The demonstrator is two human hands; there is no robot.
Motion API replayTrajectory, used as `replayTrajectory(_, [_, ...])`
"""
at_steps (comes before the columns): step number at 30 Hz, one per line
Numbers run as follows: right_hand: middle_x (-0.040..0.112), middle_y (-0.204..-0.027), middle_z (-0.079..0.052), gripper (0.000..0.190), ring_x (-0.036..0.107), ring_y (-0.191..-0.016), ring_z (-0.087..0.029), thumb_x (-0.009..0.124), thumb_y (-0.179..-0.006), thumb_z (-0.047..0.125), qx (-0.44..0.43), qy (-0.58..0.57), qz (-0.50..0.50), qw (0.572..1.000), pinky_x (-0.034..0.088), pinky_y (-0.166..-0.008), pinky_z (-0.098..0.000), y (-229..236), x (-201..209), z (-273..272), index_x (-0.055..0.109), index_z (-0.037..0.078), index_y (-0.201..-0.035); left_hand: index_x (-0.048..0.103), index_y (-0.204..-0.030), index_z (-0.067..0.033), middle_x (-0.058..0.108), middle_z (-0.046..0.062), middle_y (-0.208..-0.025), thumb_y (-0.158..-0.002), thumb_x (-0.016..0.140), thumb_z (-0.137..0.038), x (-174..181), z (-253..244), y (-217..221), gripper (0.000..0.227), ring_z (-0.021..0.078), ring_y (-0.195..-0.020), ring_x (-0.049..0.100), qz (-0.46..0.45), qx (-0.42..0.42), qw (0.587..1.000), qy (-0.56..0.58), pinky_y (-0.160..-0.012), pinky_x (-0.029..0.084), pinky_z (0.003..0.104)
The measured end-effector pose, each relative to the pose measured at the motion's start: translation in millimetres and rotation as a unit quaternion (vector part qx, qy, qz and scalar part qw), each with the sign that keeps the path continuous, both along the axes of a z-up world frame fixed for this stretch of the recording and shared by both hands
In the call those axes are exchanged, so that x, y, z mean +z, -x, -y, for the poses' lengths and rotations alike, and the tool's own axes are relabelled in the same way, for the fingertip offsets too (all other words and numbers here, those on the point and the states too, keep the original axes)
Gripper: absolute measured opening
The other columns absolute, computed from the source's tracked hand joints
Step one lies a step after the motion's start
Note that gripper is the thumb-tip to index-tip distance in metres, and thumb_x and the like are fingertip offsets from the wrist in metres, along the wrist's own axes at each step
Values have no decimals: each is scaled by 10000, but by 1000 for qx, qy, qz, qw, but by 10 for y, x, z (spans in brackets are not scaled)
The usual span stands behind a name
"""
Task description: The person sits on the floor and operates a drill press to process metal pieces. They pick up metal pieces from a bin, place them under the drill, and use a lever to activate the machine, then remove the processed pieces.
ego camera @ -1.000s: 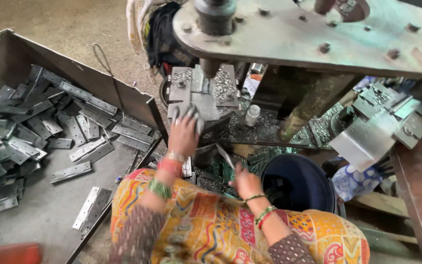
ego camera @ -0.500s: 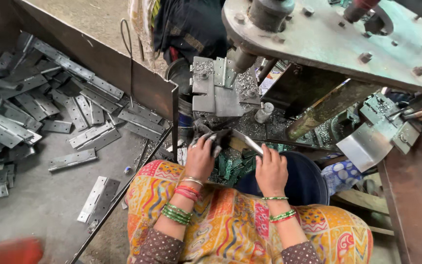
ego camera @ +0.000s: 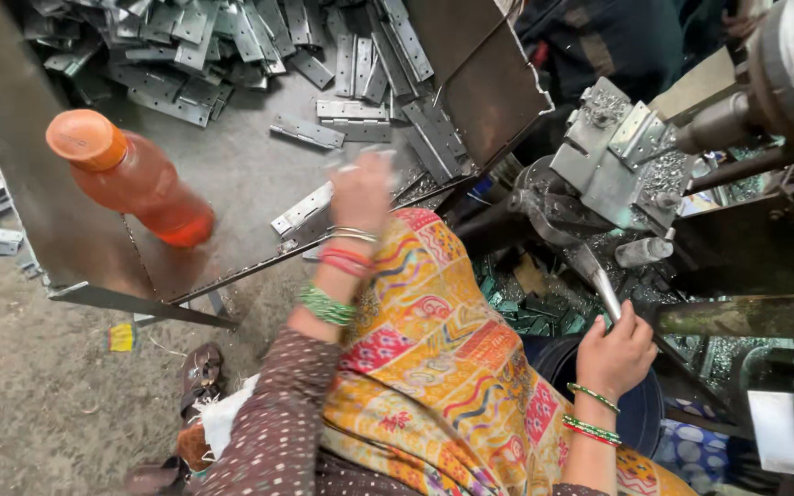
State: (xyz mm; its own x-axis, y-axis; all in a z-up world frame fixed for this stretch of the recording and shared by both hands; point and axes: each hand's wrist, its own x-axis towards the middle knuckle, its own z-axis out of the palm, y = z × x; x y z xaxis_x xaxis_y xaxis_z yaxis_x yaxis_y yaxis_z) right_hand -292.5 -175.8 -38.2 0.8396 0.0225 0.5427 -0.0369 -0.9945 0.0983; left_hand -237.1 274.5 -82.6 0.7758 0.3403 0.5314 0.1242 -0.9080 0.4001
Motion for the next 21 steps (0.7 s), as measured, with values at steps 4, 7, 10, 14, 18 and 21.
replayTrajectory(4, [654,-1254,-107,456,622,-1078,-369,804,-913,212,-4,-3,1,1000,530,-909,-466,-11,-14,-9,676,113,-1340,723,-1074,-207,747,75,-1028,-921,562,-221,-457,-906,486,222,304,-964,727,-363,129,923,-13,-1058,301,710])
replayTrajectory(7, [655,-1213,-102,451,624,-1082,-364,800,-918,201,-2,-1,9,1000,533,-916,-464,10,-25,-8,675,109,-1341,720,-1090,-170,751,101,-1015,-940,567,-212,-710,-1089,834,219,326,-966,727,-351,164,922,-11,-1042,323,687])
replayTrajectory(10, [652,-1248,-105,459,623,-1074,-361,800,-905,201,-3,3,10,1000,535,-923,-463,-10,-29,-23,678,109,-1338,718,-1092,-163,754,104,-974,-955,571,-179,-901,-997,836,201,318,-945,731,-267,160,948,-70,-1070,387,614])
replayTrajectory(14, [649,-1246,-104,456,623,-1079,-362,792,-911,207,3,-5,8,1000,533,-925,-458,6,-33,-26,670,107,-1338,691,-1073,-132,743,130,-950,-975,560,-148,-1110,-897,621,164,337,-913,721,-255,180,949,-37,-887,477,519])
replayTrajectory(18, [647,-1243,-100,486,624,-1082,-360,786,-914,214,8,-7,9,1000,533,-930,-457,11,-16,-14,664,115,-1374,665,-1071,-126,747,115,-905,-923,587,-194,-1175,-922,379,181,314,-865,731,-271,204,940,-37,-824,485,500])
replayTrajectory(21, [645,-1248,-99,506,625,-1088,-361,784,-915,216,7,-13,7,1000,533,-935,-457,25,-33,-58,658,116,-1395,649,-1084,-126,755,103,-881,-986,573,-214,-1188,-948,214,152,311,-839,742,-280,200,938,-31,-810,487,499])
